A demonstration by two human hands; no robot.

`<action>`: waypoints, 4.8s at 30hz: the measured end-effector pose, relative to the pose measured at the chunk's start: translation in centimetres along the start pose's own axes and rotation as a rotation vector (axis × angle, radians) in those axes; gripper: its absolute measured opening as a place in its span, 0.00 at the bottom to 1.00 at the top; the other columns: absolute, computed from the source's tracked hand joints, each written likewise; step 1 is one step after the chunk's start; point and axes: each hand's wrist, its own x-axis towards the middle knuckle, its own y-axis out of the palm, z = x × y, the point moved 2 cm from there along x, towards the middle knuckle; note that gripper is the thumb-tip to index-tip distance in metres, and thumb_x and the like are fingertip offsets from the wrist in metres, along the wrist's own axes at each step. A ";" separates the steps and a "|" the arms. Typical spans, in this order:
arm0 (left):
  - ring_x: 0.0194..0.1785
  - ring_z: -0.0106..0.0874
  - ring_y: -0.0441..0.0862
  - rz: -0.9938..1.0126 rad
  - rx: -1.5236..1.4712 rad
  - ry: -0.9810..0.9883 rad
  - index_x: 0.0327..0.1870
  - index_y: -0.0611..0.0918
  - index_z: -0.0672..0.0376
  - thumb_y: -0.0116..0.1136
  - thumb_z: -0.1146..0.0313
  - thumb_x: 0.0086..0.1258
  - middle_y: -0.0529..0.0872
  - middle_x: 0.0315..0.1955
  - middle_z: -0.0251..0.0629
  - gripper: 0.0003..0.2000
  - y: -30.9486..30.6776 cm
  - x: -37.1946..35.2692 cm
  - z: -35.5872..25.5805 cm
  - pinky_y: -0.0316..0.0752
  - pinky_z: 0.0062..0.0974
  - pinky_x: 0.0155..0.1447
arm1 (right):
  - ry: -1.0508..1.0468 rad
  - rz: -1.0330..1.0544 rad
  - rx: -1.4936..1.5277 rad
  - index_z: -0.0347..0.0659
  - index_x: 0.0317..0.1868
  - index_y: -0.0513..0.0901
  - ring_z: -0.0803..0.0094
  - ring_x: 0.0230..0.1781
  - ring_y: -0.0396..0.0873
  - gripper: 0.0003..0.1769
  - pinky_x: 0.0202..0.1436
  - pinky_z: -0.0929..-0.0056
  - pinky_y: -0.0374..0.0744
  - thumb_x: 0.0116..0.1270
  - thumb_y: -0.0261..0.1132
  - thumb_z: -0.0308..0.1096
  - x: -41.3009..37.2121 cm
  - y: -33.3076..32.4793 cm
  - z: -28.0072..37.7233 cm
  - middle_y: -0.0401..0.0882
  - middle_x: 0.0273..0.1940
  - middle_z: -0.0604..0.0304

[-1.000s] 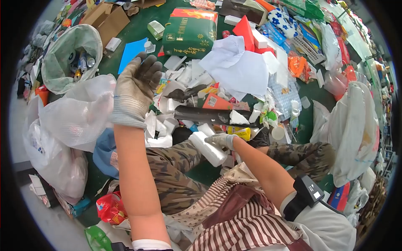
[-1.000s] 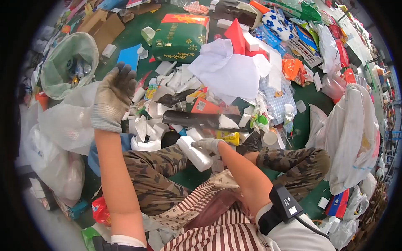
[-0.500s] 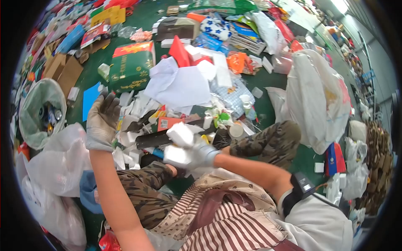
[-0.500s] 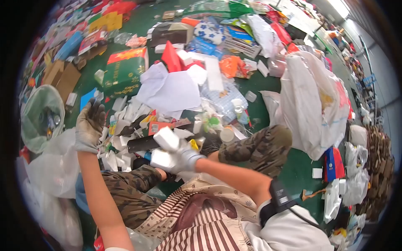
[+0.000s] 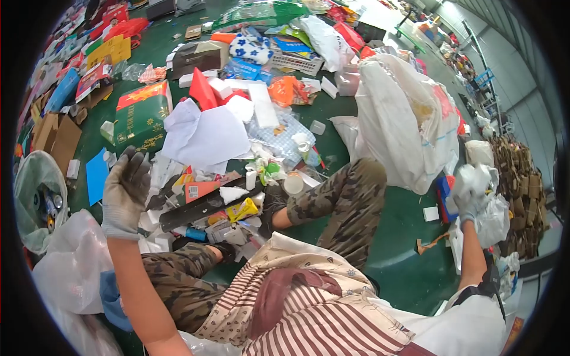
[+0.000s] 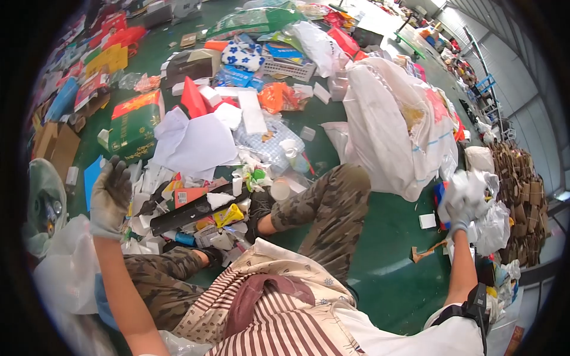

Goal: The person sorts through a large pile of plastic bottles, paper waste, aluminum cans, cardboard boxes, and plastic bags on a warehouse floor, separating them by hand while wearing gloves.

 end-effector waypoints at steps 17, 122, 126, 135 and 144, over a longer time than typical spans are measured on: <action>0.35 0.23 0.77 -0.179 0.173 -0.093 0.47 0.78 0.51 0.56 0.61 0.65 0.81 0.33 0.26 0.12 2.9 3.9 2.4 0.73 0.20 0.39 | -0.901 0.590 0.686 0.48 0.53 0.77 0.55 0.59 0.67 0.26 0.63 0.63 0.67 0.49 0.65 0.33 -14.3 10.0 38.4 0.69 0.59 0.50; 0.56 0.41 0.73 0.152 2.545 -0.348 0.54 0.76 0.44 0.60 0.51 0.52 0.77 0.51 0.45 0.25 -9.0 21.4 16.3 0.55 0.45 0.65 | -0.558 0.495 0.800 0.39 0.59 0.67 0.54 0.59 0.66 0.37 0.61 0.57 0.65 0.43 0.66 0.32 -14.6 21.6 54.8 0.67 0.59 0.46; 0.46 0.40 0.77 0.077 2.283 0.224 0.44 0.81 0.54 0.59 0.61 0.57 0.81 0.40 0.41 0.15 1.0 19.9 20.4 0.68 0.39 0.52 | -0.263 0.814 1.177 0.37 0.52 0.73 0.54 0.47 0.76 0.28 0.51 0.61 0.73 0.47 0.66 0.33 -15.2 21.9 56.5 0.77 0.45 0.47; 0.52 0.23 0.74 0.246 0.022 -0.754 0.60 0.70 0.54 0.57 0.56 0.65 0.76 0.49 0.29 0.24 4.7 18.7 32.5 0.71 0.26 0.55 | -0.168 1.980 1.687 0.38 0.51 0.76 0.77 0.40 0.75 0.21 0.45 0.76 0.74 0.59 0.65 0.40 -22.8 6.8 57.9 0.78 0.43 0.64; 0.49 0.25 0.75 -0.026 0.738 -0.042 0.60 0.66 0.60 0.68 0.76 0.52 0.77 0.47 0.35 0.33 4.6 15.5 28.7 0.71 0.21 0.54 | -0.119 1.856 1.891 0.38 0.48 0.75 0.81 0.38 0.73 0.18 0.44 0.80 0.73 0.59 0.67 0.34 -29.7 9.0 59.9 0.77 0.40 0.67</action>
